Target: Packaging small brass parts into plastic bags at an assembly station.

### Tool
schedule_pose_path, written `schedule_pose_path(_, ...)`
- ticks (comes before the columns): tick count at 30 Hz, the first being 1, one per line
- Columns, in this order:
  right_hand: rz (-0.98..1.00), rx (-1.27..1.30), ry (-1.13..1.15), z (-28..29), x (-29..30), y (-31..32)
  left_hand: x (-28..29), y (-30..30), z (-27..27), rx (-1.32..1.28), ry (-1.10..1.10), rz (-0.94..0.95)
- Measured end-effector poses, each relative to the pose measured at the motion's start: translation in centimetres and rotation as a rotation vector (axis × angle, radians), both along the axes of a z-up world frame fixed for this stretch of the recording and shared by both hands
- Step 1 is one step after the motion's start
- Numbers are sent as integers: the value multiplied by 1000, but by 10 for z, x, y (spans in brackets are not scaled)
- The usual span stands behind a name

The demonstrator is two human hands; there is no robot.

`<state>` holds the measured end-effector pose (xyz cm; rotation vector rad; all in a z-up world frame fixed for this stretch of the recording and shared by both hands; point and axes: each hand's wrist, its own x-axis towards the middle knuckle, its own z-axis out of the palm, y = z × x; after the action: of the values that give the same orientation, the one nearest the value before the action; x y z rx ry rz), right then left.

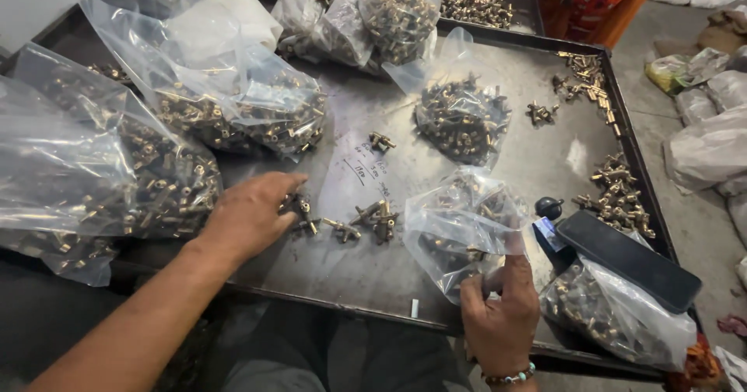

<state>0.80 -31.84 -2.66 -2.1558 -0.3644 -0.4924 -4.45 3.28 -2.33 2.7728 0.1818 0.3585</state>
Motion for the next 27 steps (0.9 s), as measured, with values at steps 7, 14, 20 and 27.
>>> schedule_pose_path(7, -10, 0, 14, -2, 1, -1, 12, -33, 12, 44, -66, -115)
schedule_pose_path(14, -1, -6, -5, -7, 3, -2, 15, -48, 23, 49, 24, -116)
schedule_pose_path(20, -22, -21, -14, -10, 3, -3, 21, -50, 16, 1, -74, -185)
schedule_pose_path(27, -6, -16, -46, -7, 2, -2, 25, -57, 14, -83, -7, -176)
